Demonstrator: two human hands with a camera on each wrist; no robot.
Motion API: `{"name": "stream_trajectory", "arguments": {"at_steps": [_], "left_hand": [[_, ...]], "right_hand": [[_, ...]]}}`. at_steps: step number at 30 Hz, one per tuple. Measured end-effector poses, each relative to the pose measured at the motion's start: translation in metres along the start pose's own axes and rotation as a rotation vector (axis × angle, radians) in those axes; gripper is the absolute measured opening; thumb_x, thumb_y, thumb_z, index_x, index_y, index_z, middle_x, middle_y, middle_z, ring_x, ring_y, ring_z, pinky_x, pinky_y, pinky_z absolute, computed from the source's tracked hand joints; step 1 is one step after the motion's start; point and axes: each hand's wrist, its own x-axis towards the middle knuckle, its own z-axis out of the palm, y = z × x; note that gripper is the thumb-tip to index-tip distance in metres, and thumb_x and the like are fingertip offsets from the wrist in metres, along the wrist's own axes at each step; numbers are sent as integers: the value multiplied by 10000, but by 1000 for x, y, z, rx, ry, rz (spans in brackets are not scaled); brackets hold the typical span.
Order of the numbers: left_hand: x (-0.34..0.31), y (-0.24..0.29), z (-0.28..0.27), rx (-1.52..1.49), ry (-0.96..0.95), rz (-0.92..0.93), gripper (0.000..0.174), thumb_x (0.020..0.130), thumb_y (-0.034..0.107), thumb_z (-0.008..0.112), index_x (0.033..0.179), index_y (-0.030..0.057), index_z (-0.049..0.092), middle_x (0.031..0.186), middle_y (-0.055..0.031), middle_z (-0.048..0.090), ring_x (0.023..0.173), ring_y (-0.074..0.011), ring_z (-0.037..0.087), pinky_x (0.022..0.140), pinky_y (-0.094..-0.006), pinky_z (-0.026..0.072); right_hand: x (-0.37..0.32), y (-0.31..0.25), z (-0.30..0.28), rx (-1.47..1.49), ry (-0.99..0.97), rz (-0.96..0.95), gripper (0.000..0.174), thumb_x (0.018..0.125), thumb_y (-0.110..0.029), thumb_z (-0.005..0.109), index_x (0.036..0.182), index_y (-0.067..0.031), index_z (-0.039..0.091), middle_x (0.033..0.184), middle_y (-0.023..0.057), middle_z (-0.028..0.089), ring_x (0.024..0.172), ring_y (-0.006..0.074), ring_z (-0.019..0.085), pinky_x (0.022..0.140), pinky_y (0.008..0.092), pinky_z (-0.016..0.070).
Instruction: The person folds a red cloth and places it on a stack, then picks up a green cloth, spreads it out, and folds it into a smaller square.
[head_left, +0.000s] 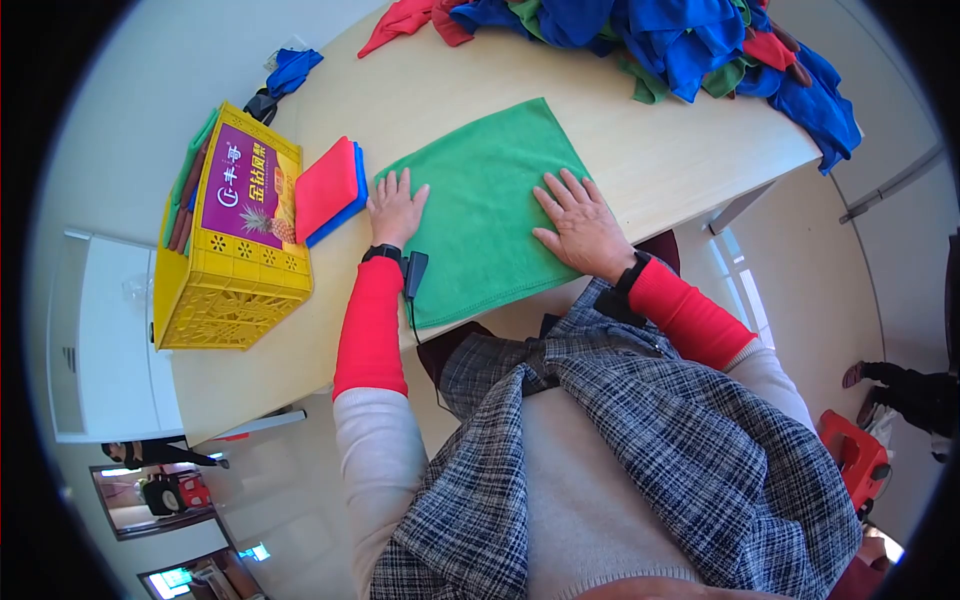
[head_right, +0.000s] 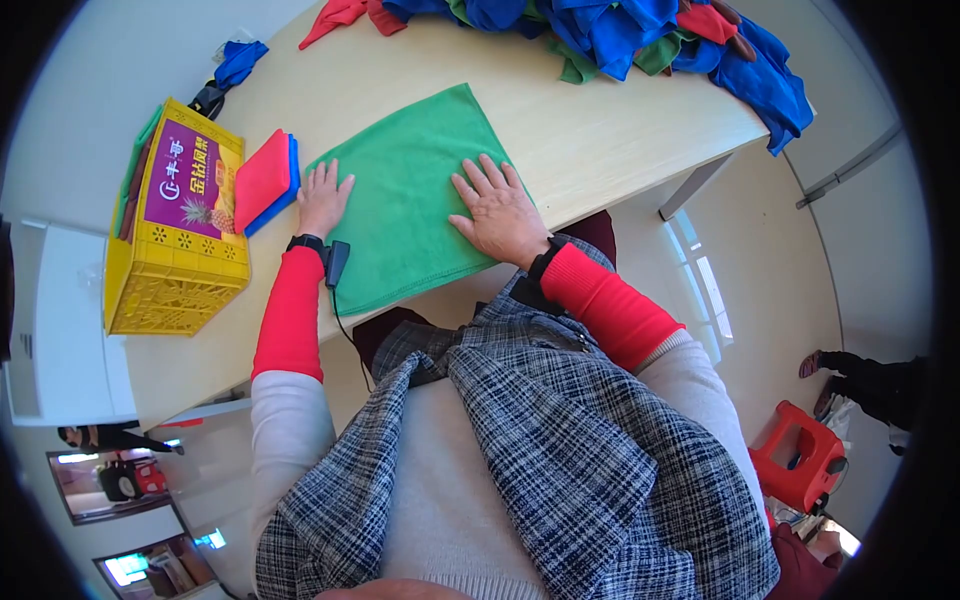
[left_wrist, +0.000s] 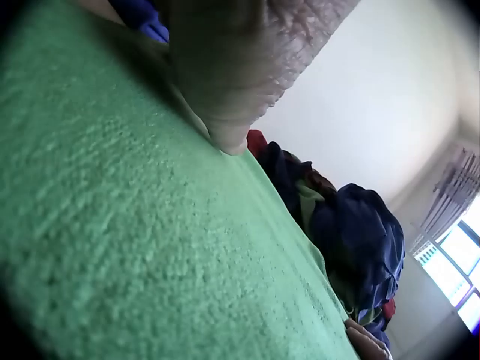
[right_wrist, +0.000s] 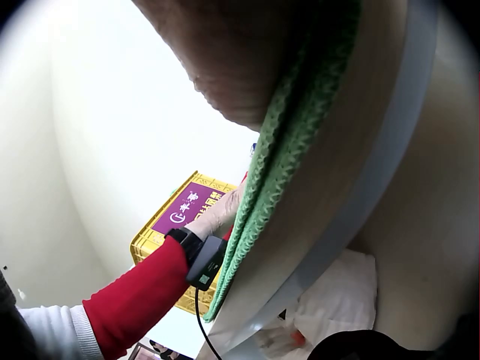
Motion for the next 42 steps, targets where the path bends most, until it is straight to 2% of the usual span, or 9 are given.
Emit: {"name": "stream_trajectory", "arguments": {"at_steps": [7, 10, 14, 16, 19, 22, 26, 34, 42], "left_hand": [[-1, -2, 15, -50, 66, 86, 708, 1012, 567, 407, 1572, 144, 312, 1644, -140, 252, 1530, -331, 180, 1192, -610, 165], [12, -22, 18, -139, 133, -30, 696, 1011, 557, 418, 1555, 127, 346, 1641, -139, 259, 1521, -339, 199, 1187, -610, 183], [5, -10, -3, -13, 147, -34, 675, 1014, 540, 426, 1541, 121, 371, 1635, -139, 271, 1512, -340, 220, 1189, -599, 187], [8, -5, 3, -44, 144, -13, 673, 1019, 532, 418, 1548, 121, 357, 1634, -137, 275, 1518, -331, 207, 1196, -585, 172], [15, 2, 12, -104, 150, 21, 669, 1029, 517, 402, 1563, 121, 327, 1631, -134, 284, 1530, -312, 180, 1210, -557, 141], [15, 4, 20, -100, 211, 57, 647, 1021, 506, 430, 1537, 120, 376, 1620, -144, 302, 1505, -339, 239, 1197, -596, 166], [14, 2, 23, -81, 217, 59, 637, 1026, 493, 424, 1543, 125, 368, 1618, -145, 306, 1504, -341, 242, 1200, -596, 157], [12, 5, 15, -78, 135, 11, 621, 1038, 486, 392, 1570, 174, 323, 1653, -119, 233, 1535, -313, 161, 1214, -576, 111], [12, 5, 17, -92, 138, 1, 621, 1036, 495, 394, 1569, 182, 332, 1653, -119, 232, 1537, -314, 153, 1216, -569, 112]], "right_hand": [[0, 2, 1, 0, -7, -21, 638, 986, -477, 506, 1472, -65, 467, 1537, 182, 413, 1459, 370, 323, 1208, 503, 232], [5, 7, -10, -3, -3, -66, 631, 979, -459, 530, 1457, -51, 476, 1511, 193, 441, 1436, 386, 354, 1196, 498, 260], [46, 26, -44, 159, -366, -146, 615, 971, -430, 560, 1433, -30, 484, 1464, 202, 486, 1386, 416, 410, 1159, 489, 326], [82, 19, -53, 296, -565, 3, 611, 966, -408, 575, 1427, -21, 476, 1431, 201, 518, 1346, 436, 446, 1123, 476, 374], [117, -1, -16, 234, -214, -85, 613, 968, -422, 569, 1443, -47, 469, 1463, 184, 493, 1372, 429, 424, 1117, 501, 368], [152, -26, 31, 123, -75, -118, 673, 968, -517, 514, 1483, -90, 440, 1517, 165, 438, 1425, 400, 375, 1133, 571, 328], [185, -57, 58, 132, -157, -81, 716, 983, -567, 440, 1530, -107, 386, 1599, 148, 340, 1498, 388, 259, 1185, 593, 220], [199, -27, 87, 33, -102, -7, 699, 988, -580, 406, 1528, -136, 397, 1595, 132, 350, 1506, 371, 234, 1212, 566, 159], [189, 43, 64, -65, -74, 174, 660, 1001, -560, 410, 1512, -144, 416, 1577, 119, 370, 1480, 359, 279, 1201, 540, 204]]}}
